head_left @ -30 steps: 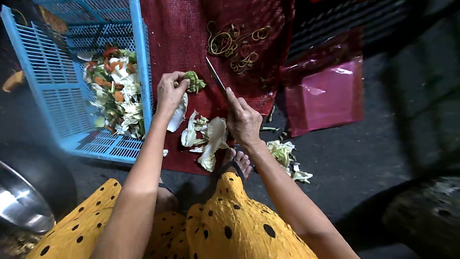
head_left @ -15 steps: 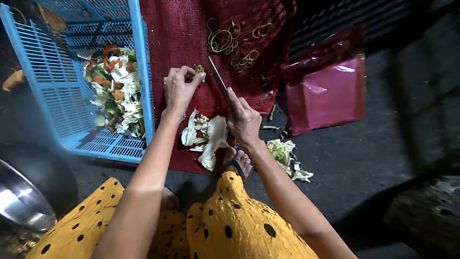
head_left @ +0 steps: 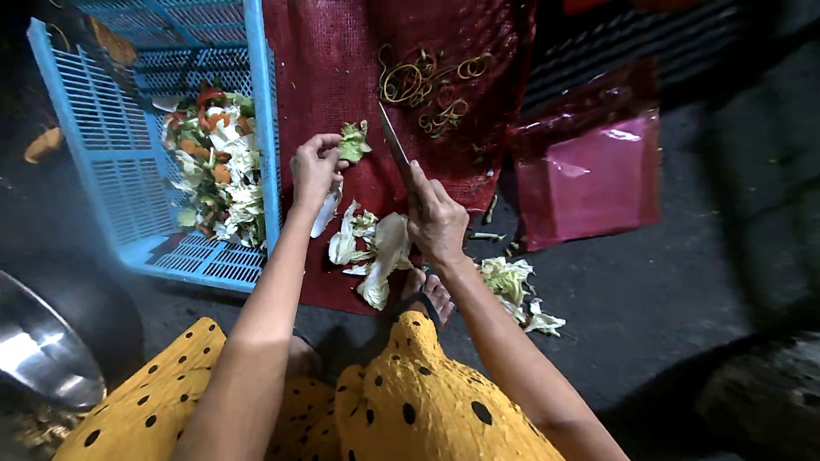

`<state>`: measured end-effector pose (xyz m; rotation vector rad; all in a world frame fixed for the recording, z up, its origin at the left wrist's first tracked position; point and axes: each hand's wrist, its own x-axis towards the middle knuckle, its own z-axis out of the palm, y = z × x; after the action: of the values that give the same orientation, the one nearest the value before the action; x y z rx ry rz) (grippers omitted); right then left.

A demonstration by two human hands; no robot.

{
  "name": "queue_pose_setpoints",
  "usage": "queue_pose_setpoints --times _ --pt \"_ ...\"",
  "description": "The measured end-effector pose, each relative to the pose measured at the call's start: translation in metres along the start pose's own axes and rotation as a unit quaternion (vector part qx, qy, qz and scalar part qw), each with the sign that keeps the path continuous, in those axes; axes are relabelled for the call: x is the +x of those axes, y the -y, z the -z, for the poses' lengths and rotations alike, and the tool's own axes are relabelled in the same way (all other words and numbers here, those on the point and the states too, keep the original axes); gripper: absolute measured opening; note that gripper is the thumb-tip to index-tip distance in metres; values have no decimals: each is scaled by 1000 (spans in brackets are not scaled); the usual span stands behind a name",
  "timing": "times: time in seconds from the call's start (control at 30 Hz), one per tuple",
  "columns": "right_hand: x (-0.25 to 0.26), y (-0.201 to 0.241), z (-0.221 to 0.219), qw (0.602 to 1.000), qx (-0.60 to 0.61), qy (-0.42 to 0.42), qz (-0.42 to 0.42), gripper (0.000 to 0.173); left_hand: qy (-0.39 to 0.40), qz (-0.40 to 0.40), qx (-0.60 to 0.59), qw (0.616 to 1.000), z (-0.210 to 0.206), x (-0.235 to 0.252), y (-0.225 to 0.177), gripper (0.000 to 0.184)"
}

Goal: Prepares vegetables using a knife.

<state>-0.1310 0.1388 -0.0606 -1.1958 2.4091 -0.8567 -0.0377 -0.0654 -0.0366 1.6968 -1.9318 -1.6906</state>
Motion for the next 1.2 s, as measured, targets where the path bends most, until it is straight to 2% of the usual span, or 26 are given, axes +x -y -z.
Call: queue_pose_setpoints --times 0.17,0.23,0.43,0.53,0.63,0.73,0.9,0.97,1.03,1.1,1.13,1.2 --pt "3 15 -8 999 -17 12 50 59 -26 -24 121 992 -11 -6 -4 33" --pt "4 17 -18 996 -39 19 75 62 -36 -31 180 983 -13 -4 -5 29" --pt "23 19 -45 989 -94 37 108 54 -50 18 204 978 -17 0 -8 22" --pt "39 23 -41 989 -82 69 103 59 -45 56 159 985 -18 1 -14 21" --pt "17 25 -25 988 -67 116 74 67 -39 93 80 992 -10 0 -13 22" --pt "-1 16 -18 988 -84 116 62 65 -28 96 -5 995 3 2 -11 23" --pt "3 11 -7 985 -64 139 75 69 14 100 -168 981 26 -47 -33 22" --pt "9 12 5 989 -49 109 82 67 19 62 -202 977 42 -68 -42 20" --pt "13 16 13 993 -49 67 78 62 -14 1 -206 979 66 -84 -47 21" --pt "13 18 15 993 -64 67 73 63 -94 -43 -168 980 92 -94 -46 23" --pt "15 17 11 992 -72 76 73 63 -153 -57 -127 978 107 -94 -45 25" --pt "17 16 -4 989 -85 93 79 61 -279 -59 46 957 132 -94 -38 41"
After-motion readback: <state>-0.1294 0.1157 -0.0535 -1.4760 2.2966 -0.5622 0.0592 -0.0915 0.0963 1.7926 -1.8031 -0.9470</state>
